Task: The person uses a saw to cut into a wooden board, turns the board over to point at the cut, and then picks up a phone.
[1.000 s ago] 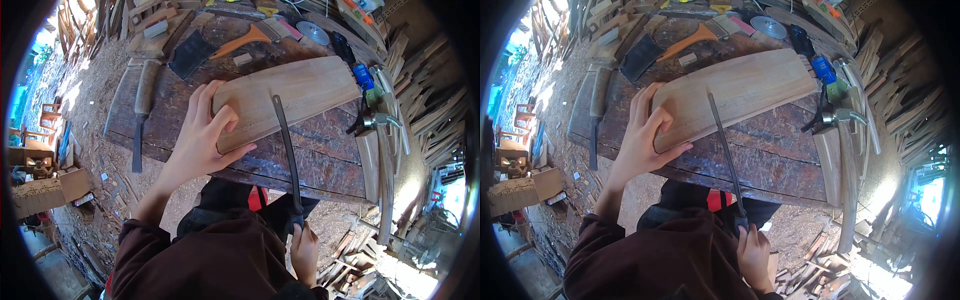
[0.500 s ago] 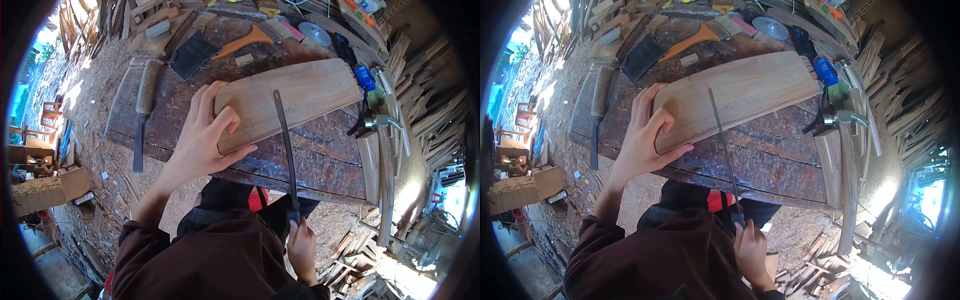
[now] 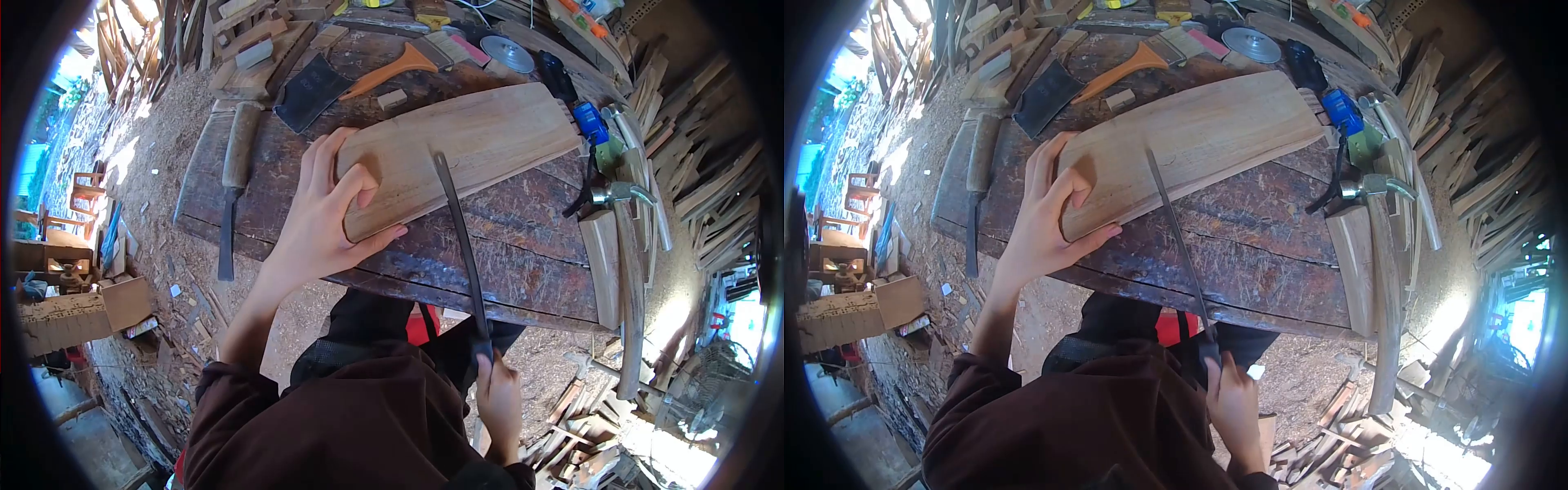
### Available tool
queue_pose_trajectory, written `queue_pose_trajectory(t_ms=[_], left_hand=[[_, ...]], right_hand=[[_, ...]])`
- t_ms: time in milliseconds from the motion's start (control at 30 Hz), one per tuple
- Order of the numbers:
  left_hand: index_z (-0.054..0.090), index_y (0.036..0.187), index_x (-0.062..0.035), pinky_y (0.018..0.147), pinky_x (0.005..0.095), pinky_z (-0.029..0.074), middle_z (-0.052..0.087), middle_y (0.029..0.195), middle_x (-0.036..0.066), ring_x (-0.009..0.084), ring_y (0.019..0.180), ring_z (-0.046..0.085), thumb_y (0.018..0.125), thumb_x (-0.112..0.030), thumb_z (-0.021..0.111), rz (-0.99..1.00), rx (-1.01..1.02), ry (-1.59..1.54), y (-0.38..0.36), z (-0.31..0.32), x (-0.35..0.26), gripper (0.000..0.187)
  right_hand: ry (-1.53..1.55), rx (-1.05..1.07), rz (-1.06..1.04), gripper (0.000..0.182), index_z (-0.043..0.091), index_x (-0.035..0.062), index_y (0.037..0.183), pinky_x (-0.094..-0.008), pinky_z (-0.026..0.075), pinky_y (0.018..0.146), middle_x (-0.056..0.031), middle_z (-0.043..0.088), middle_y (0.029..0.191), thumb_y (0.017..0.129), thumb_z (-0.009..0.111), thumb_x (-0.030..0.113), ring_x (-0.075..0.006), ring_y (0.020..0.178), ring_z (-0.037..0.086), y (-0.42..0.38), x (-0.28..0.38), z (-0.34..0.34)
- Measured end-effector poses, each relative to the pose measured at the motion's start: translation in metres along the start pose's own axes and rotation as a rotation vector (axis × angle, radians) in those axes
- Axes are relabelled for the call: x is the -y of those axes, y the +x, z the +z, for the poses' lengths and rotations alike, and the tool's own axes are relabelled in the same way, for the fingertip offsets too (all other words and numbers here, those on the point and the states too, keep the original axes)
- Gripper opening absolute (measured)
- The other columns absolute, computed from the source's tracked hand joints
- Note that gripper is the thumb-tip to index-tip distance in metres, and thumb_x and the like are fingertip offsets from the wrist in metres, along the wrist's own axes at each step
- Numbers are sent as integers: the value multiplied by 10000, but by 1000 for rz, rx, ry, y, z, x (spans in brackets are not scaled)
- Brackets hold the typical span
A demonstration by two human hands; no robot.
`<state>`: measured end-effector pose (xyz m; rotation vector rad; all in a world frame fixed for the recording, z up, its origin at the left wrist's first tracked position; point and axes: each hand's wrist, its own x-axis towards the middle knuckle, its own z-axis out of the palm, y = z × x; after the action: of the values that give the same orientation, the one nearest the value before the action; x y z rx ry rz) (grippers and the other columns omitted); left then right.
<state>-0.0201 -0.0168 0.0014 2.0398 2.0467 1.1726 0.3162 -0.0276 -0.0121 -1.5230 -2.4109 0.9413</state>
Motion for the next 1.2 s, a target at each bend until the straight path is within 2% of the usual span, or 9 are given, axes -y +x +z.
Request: queue_pose_trajectory(t_ms=[233,333,367,500,667,767,1000,1133,1200], left_hand=[[462,874,-86,1066,562,333,350,1427,287,510,1330,330,710,-223,875,16,37,-14,1,-2,-1,465],[464,868,-87,1071,564,328,347,1431,290,514,1338,324,706,-220,878,34,35,-15,-1,-3,2,464],[464,866,-87,1073,567,326,345,1432,292,518,1339,324,707,-224,878,36,35,-17,-1,-3,3,463],[466,863,-87,1076,572,322,346,1431,292,523,1336,329,709,-229,877,30,31,-21,-1,-4,2,462],[446,855,-95,1108,543,266,346,1476,262,483,1366,314,690,-202,874,-5,26,-56,-2,-3,3,471],[444,855,-96,1108,540,268,348,1474,261,482,1367,315,690,-196,874,15,28,-55,-1,-1,3,471],[443,854,-97,1104,542,275,353,1469,259,484,1360,322,695,-198,874,6,-1,-42,-2,0,3,470],[443,855,-97,1101,544,278,354,1466,257,481,1351,330,696,-203,874,-6,4,-44,-2,-1,0,471],[443,856,-97,1097,544,281,355,1463,256,478,1344,336,695,-204,874,9,0,-51,-3,0,2,473]], right_hand=[[-162,-69,-129,234,594,-26,872,-449,461,495,-182,557,573,963,614,188,-355,519,587,-1,19,1],[-173,-46,-202,237,588,-24,881,-451,448,472,-174,530,550,969,610,195,-358,500,572,19,46,0],[-181,59,-150,314,613,-115,1034,-482,457,513,-249,614,673,1000,565,193,-440,584,606,19,57,-9],[-153,-25,-71,281,623,-90,1015,-492,471,570,-273,623,717,997,558,183,-457,660,619,18,27,-3],[-4,66,-39,269,627,-104,1013,-500,459,601,-277,619,732,983,550,152,-455,680,616,-21,-15,4],[-124,-13,-136,250,636,-73,955,-457,458,523,-198,569,599,934,651,175,-365,557,591,-13,-1,-6],[-126,-6,-82,275,626,-82,962,-496,459,561,-251,609,687,992,568,185,-437,618,607,25,52,1],[-50,-73,-96,270,630,-84,990,-503,456,578,-261,609,697,999,543,172,-450,641,608,12,2,13],[76,-11,-37,273,643,-84,964,-486,463,554,-247,583,639,951,624,188,-418,584,598,-12,-13,9]])
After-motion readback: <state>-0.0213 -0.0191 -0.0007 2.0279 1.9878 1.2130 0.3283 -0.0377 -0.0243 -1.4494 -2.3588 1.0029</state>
